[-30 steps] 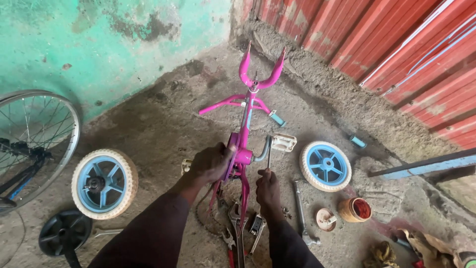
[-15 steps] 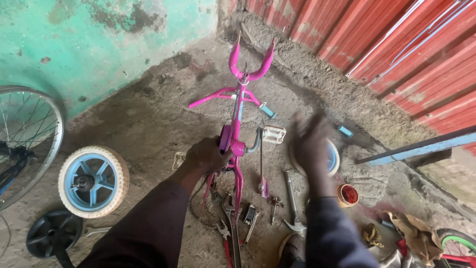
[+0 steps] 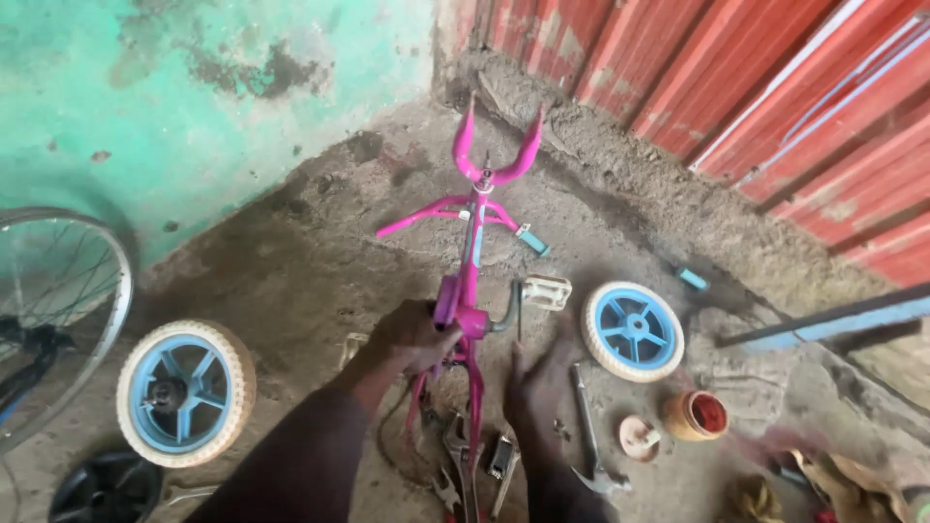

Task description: Securing the seat post and adjusting drivetrain components on a pink bicycle frame using an adjustable wrench and pliers.

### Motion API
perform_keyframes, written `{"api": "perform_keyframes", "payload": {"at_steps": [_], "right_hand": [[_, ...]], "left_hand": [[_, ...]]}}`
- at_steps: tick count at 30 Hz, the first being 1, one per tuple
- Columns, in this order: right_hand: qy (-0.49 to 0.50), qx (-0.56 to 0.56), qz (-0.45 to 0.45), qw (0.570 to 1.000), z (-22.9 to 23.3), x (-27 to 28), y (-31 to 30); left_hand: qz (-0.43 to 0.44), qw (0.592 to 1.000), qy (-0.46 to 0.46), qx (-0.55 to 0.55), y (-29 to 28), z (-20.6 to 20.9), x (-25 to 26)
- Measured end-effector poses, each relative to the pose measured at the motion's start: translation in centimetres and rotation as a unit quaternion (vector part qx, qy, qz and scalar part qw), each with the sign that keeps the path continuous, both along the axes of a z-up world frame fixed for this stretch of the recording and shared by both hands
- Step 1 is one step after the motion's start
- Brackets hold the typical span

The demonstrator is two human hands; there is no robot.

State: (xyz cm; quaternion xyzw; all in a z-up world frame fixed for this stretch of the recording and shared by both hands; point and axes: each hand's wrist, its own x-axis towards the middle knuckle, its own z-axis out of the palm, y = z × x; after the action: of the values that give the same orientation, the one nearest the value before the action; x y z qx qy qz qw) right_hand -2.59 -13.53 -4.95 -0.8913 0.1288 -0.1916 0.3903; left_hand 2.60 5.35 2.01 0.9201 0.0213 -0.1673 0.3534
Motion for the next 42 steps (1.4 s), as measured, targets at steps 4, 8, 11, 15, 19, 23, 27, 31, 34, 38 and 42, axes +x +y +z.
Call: {"api": "perform_keyframes", "payload": {"at_steps": [4,8,11,15,19,23,27,31,34,38,42], "right_hand": [[0.205,-0.033,0.047,0.977,-0.1,0.0,-0.9],[0.209,0.143,0.085,0.964,-0.8,-1.9,-1.2],[0.169,0.231,0.067,0.956,-1.2,-1.8,-0.8],[0.196,0.283,0.035,0.938,-1.7,-1.8,-1.0],[0.225,0.487,0.002,0.844,5.5,-2.1,-0.5],[0.241,0.681,0.043,0.691,10.4,-0.6,-2.7],[0.236,0.675,0.075,0.695,14.4,-2.5,-2.3],[0.17,0.607,0.054,0.775,16.1,-5.3,-2.2],[0.119,0.49,0.028,0.863,13.0,-5.2,-4.4],[0.095,0.202,-0.065,0.973,6.7,-0.2,-7.9],[0.037,0.479,-0.012,0.877,4.9,7.6,-10.1]], "left_hand": [[-0.018,0.999,0.034,0.018,0.1,4.3,-2.4],[-0.036,0.998,0.041,0.04,0.3,2.4,-2.9],[-0.035,0.998,0.031,0.039,0.7,1.1,-2.1],[-0.031,0.999,0.028,0.034,0.7,1.9,-3.0],[-0.022,0.998,-0.031,0.045,0.5,1.2,-3.4],[-0.018,0.996,-0.083,0.033,0.7,-0.3,-3.7],[-0.019,0.995,-0.085,0.053,0.7,-0.4,-4.2],[-0.017,0.991,-0.119,0.06,1.0,-2.8,-3.6],[-0.012,0.981,-0.182,0.066,0.8,-4.0,-3.5],[-0.019,0.985,-0.157,0.069,0.8,-3.6,-3.4],[-0.029,0.982,-0.169,0.077,1.1,-4.8,-3.1]]}}
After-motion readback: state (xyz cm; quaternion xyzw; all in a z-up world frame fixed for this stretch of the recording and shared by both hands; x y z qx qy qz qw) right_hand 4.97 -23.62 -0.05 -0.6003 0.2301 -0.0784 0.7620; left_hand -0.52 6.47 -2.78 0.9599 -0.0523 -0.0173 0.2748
